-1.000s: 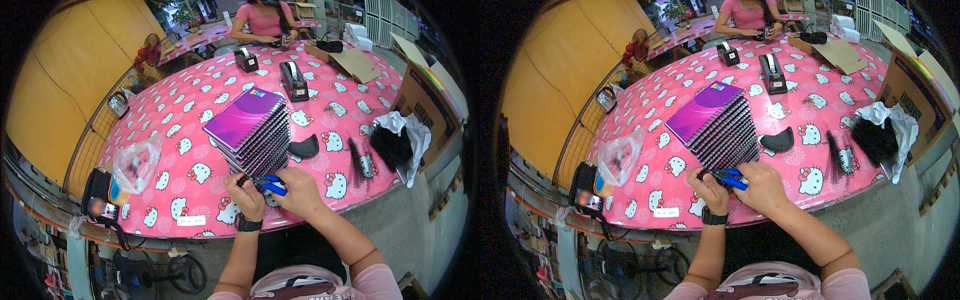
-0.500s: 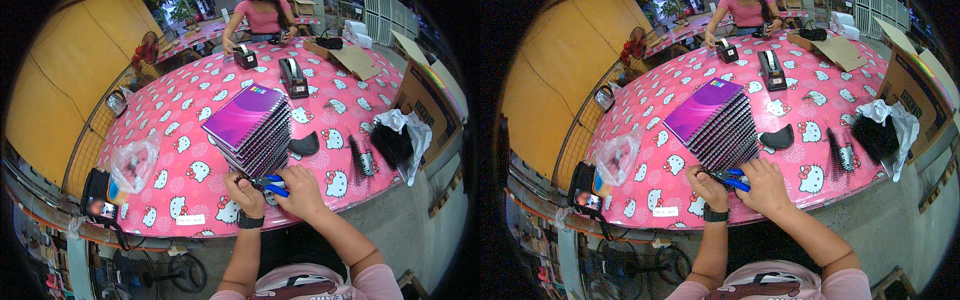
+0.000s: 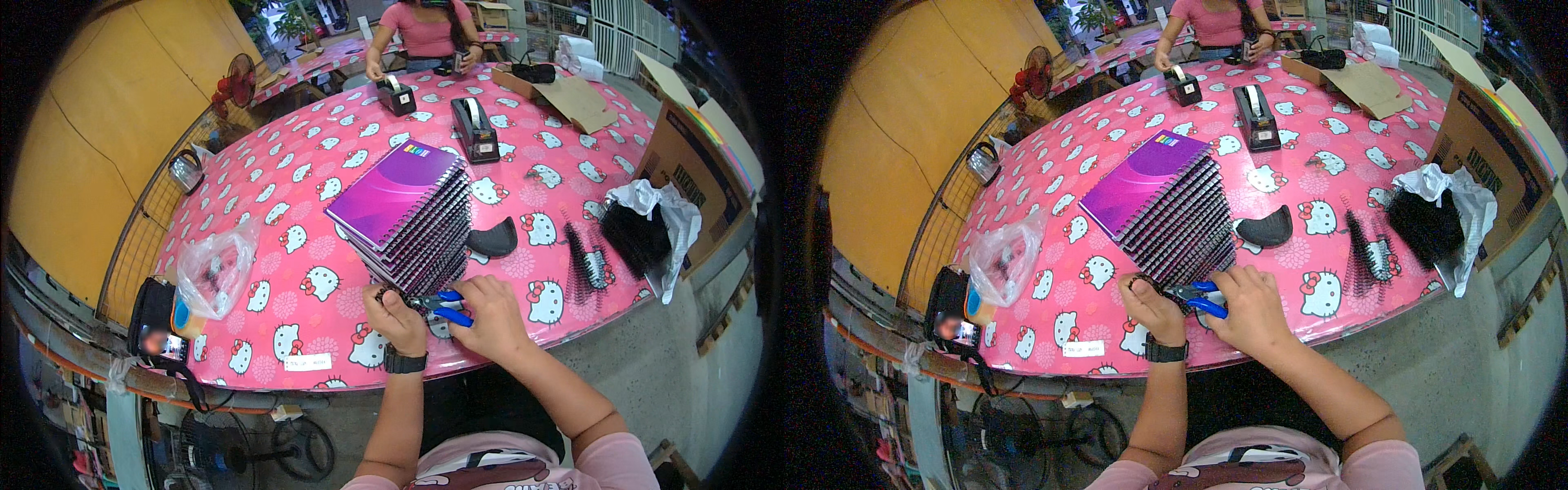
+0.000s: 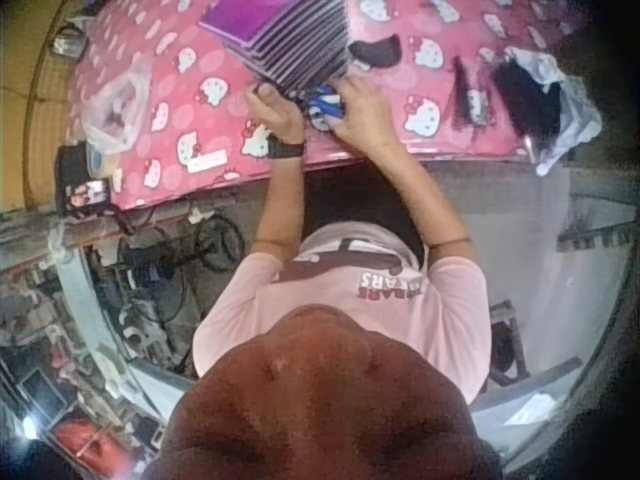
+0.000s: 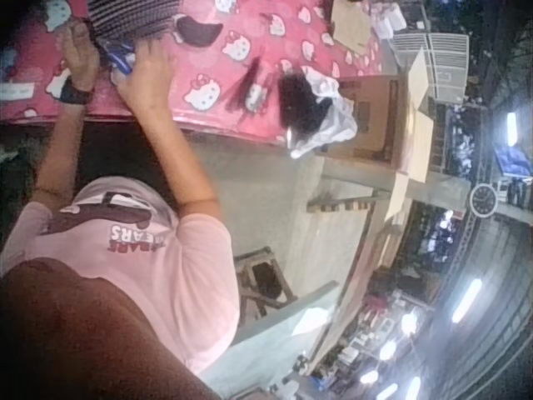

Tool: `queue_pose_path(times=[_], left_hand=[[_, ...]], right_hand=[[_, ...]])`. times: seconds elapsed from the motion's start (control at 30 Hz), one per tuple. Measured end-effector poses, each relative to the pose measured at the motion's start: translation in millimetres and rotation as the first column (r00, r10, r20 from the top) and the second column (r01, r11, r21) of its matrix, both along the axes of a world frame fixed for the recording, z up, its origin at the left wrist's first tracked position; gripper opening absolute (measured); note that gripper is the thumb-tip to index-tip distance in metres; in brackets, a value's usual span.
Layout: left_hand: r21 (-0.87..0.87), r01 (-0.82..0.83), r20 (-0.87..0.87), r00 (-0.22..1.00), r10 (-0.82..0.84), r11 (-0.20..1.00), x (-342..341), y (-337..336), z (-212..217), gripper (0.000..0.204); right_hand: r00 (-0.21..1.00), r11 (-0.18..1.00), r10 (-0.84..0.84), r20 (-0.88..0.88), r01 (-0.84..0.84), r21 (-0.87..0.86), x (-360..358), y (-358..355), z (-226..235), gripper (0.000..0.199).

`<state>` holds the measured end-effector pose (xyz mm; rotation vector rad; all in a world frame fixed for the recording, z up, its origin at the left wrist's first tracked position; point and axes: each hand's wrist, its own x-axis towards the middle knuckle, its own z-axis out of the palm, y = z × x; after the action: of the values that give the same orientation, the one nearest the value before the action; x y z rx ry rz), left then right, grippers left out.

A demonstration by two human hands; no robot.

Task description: The person uses blue pliers to trim the spiral binding of a stack of purple notebooks. They hold the stack with one hand and clip the metal coils with the other, working through the pile on a pink Hello Kitty tablecloth. The person occasionally pauses to adjust the stack or interact with a coworker across the table.

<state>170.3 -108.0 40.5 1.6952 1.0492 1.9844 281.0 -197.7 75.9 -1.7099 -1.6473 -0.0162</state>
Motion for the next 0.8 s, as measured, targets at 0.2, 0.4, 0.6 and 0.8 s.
queue_pose_path(times=[0.2, 0.4, 0.6, 0.8], left_hand=[[-0.056, -0.024, 0.024, 0.999, 0.026, 0.998, 1.3, -1.2, 5.6, 0.039], [-0.102, 0.007, 0.033, 0.999, -0.004, 0.995, 1.7, -0.6, 10.2, 0.042], [-0.071, -0.007, 0.039, 0.999, 0.010, 0.997, -1.0, 2.2, 9.5, 0.041], [-0.118, 0.030, 0.061, 0.998, -0.023, 0.993, 3.0, -2.2, 10.5, 0.040]], right_hand=[[1.000, 1.000, -0.012, -0.008, 0.012, 0.001, -3.0, -1.1, 0.9, 0.043], [0.999, 0.999, -0.039, 0.014, 0.038, 0.021, -5.4, 0.6, 1.0, 0.038], [0.995, 0.999, 0.025, -0.100, -0.021, 0.039, -5.1, 7.8, -5.6, 0.025], [0.993, 1.000, 0.004, -0.117, -0.004, -0.003, 0.8, -0.1, -11.7, 0.029]])
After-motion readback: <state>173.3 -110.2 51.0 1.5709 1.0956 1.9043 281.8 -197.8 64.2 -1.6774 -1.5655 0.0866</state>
